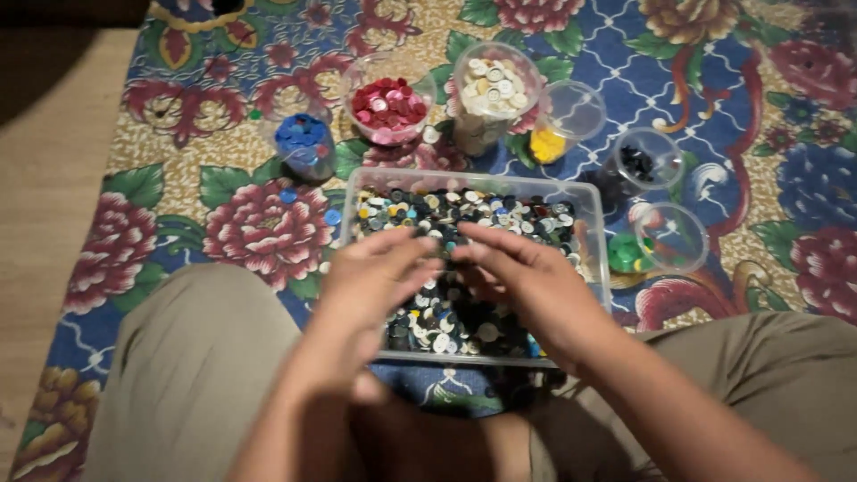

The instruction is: Sorting a large variety of buttons from a central bin into several smaller containers based on color and type.

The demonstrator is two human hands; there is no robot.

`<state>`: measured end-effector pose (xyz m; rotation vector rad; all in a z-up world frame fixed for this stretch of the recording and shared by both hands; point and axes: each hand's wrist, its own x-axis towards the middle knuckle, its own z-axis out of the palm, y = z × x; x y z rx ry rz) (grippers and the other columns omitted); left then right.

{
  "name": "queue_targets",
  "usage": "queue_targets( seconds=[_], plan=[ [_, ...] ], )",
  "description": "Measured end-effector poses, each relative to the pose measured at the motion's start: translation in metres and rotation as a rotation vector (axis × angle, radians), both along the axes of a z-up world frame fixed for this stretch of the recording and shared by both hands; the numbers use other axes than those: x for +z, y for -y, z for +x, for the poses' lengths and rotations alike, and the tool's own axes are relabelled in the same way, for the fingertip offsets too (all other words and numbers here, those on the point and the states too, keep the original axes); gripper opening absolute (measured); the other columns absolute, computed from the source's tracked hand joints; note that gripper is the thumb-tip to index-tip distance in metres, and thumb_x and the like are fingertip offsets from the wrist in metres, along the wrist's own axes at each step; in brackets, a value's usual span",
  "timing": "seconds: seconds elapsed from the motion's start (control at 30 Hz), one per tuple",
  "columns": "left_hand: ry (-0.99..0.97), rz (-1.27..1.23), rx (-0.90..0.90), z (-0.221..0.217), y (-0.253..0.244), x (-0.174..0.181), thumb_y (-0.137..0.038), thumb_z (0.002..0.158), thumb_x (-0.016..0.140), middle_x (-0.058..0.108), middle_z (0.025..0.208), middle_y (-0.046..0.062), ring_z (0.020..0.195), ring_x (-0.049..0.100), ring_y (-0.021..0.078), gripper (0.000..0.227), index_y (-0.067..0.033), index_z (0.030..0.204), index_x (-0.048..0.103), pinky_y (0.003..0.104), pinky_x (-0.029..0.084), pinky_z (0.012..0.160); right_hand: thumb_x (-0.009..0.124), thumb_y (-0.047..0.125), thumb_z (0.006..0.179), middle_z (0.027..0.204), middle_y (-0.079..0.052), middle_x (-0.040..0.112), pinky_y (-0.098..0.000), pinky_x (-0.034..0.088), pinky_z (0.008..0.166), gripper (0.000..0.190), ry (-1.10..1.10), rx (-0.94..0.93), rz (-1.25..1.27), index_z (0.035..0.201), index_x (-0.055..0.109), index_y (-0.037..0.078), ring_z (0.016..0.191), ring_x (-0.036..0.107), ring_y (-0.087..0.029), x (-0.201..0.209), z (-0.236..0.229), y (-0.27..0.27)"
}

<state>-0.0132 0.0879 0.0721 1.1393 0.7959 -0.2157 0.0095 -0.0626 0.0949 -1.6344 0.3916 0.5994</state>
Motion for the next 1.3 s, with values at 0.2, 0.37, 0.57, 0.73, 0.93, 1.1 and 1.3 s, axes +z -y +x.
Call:
queue_targets(
  seconds=[0.2,0.37,0.57,0.73,0.93,1.1,1.3],
  plan=[
    [0.067,0.013,-0.106,-0.005,0.020,-0.034,-0.007,0.084,0.080,0.076,0.105,0.025,0.085,0.077,0.0261,0.045,0.0090,0.124,0.069,0.032,0.065,0.080,0.076,0.012,0.089,0.093,-0.019,0.076,-0.0322,0.061,0.077,0.036,0.063,0.046,-0.094,0.121,0.075,-0.005,0.080,0.071,-0.022,-0.041,0.013,0.019],
    [0.027,0.290,-0.238,-0.014,0.006,-0.044,-0.008,0.086,0.077,0.080,0.094,0.020,0.075,0.079,0.0212,0.028,-0.0030,0.113,0.079,0.026,0.066,0.071,0.077,0.013,0.089,0.087,-0.016,0.080,-0.0307,0.058,0.063,0.024,0.152,0.121,-0.391,0.112,0.082,0.008,0.076,0.072,-0.020,-0.053,0.015,0.055],
    [0.075,0.503,-0.419,-0.006,0.039,-0.011,-0.017,0.090,0.073,0.080,0.085,0.011,0.072,0.076,0.0187,0.022,-0.0151,0.111,0.082,0.027,0.064,0.063,0.062,0.012,0.098,0.097,-0.016,0.074,-0.0333,0.059,0.080,0.029,-0.005,-0.172,-0.090,0.124,0.075,0.005,0.085,0.070,-0.022,-0.029,0.006,0.045],
    [0.075,0.531,-0.614,-0.001,0.054,0.008,-0.024,0.083,0.074,0.080,0.112,0.001,0.098,0.078,0.0168,0.037,-0.0245,0.120,0.077,0.028,0.064,0.079,0.055,0.026,0.101,0.099,-0.005,0.064,-0.0300,0.060,0.085,0.039,-0.316,-0.358,0.267,0.135,0.065,0.011,0.087,0.070,-0.016,-0.053,0.010,0.065],
    [0.007,0.665,-0.489,-0.011,0.017,0.005,-0.014,0.093,0.068,0.070,0.129,0.022,0.111,0.074,0.0366,0.035,-0.0085,0.128,0.072,0.041,0.064,0.084,0.043,0.013,0.103,0.115,-0.006,0.053,-0.0273,0.062,0.089,0.049,-0.285,-0.475,0.405,0.150,0.047,-0.003,0.097,0.070,-0.014,-0.034,0.018,0.091],
    [0.110,1.388,-0.725,-0.025,-0.007,-0.073,-0.010,0.078,0.076,0.061,0.131,0.017,0.120,0.057,0.0373,0.047,-0.0071,0.124,0.066,0.049,0.053,0.098,0.039,0.006,0.101,0.126,-0.017,0.061,-0.0187,0.062,0.087,0.034,-0.144,-0.639,0.380,0.129,0.054,-0.007,0.108,0.071,-0.019,-0.027,0.029,0.099],
    [0.153,1.259,-0.697,0.002,-0.007,-0.072,-0.004,0.088,0.062,0.071,0.094,0.018,0.078,0.071,0.0357,0.021,-0.0092,0.106,0.072,0.049,0.058,0.077,0.040,0.008,0.100,0.111,-0.008,0.060,-0.0132,0.065,0.077,0.030,-0.082,-0.822,0.391,0.124,0.056,0.001,0.090,0.068,-0.008,-0.021,0.050,0.116]
  ],
)
